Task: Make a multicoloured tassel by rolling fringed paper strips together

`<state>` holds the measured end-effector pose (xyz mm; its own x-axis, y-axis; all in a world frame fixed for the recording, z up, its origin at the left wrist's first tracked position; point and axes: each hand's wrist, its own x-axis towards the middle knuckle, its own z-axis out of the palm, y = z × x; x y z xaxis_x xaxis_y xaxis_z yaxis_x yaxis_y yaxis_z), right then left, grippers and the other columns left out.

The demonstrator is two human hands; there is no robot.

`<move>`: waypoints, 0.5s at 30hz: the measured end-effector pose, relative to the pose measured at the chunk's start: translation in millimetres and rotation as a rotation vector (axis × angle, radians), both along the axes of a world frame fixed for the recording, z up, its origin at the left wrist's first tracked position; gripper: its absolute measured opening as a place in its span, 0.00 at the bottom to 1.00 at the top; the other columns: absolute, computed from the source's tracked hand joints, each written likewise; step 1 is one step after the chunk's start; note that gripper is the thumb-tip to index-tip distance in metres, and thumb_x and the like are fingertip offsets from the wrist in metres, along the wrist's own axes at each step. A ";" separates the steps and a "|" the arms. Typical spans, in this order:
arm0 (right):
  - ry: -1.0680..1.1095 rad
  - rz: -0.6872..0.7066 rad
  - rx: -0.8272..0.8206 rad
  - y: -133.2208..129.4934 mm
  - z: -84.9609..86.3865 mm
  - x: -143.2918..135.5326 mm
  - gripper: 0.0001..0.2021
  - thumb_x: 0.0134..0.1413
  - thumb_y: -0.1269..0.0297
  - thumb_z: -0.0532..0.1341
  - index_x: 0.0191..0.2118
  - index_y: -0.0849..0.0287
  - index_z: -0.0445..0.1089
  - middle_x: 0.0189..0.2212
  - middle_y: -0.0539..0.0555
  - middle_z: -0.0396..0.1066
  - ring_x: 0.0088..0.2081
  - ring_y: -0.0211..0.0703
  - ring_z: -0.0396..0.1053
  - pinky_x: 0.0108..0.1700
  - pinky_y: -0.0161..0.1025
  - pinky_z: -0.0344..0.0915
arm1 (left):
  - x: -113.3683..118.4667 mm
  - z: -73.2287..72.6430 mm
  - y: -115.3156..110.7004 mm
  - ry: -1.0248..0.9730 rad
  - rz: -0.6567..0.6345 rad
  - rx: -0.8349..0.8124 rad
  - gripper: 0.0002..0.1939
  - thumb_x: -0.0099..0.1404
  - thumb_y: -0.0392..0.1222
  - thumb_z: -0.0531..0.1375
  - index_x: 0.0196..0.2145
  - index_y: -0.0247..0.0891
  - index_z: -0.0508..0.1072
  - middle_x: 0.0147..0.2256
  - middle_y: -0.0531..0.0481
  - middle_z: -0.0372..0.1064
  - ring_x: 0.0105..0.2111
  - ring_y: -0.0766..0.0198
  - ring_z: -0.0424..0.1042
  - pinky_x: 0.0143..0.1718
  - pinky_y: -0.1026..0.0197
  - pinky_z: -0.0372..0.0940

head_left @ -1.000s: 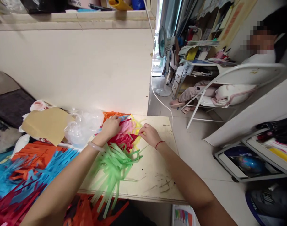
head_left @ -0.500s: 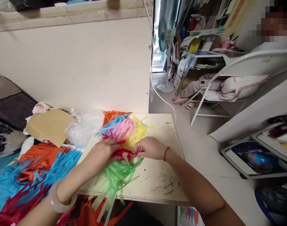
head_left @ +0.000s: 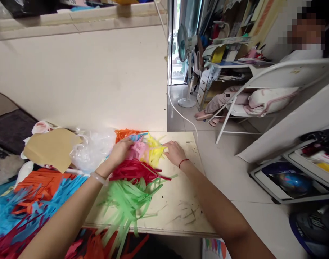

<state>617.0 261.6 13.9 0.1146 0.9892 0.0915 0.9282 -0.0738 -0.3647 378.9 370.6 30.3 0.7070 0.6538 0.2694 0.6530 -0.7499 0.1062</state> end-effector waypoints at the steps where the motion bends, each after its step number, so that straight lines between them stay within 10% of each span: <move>1: -0.001 -0.003 -0.004 0.7 -1.4 0.3 0.17 0.57 0.71 0.60 0.53 0.59 0.70 0.48 0.59 0.69 0.52 0.48 0.62 0.54 0.40 0.59 | -10.1 -1.7 -2.6 -0.033 -0.012 0.020 0.12 0.60 0.34 0.52 0.34 0.37 0.75 0.37 0.43 0.72 0.40 0.56 0.71 0.43 0.58 0.65; 8: -0.026 -0.053 -0.024 4.8 -7.4 6.4 0.13 0.56 0.71 0.60 0.47 0.60 0.75 0.46 0.61 0.69 0.51 0.51 0.62 0.53 0.41 0.60 | -60.6 -11.6 -25.0 -0.273 -0.010 0.090 0.14 0.64 0.40 0.49 0.34 0.37 0.75 0.39 0.41 0.74 0.40 0.58 0.72 0.42 0.58 0.67; 15: -0.028 -0.068 -0.013 5.5 -4.9 6.1 0.08 0.57 0.69 0.61 0.37 0.57 0.78 0.43 0.58 0.72 0.47 0.47 0.65 0.49 0.39 0.61 | -68.7 -10.1 -23.1 -0.885 0.204 -0.501 0.12 0.48 0.46 0.64 0.29 0.37 0.74 0.28 0.51 0.72 0.29 0.64 0.70 0.31 0.64 0.65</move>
<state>623.1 267.1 9.0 0.1794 0.9803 0.0828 0.9307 -0.1419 -0.3372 310.2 347.5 20.2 0.2517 0.9194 0.3023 0.2992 -0.3709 0.8791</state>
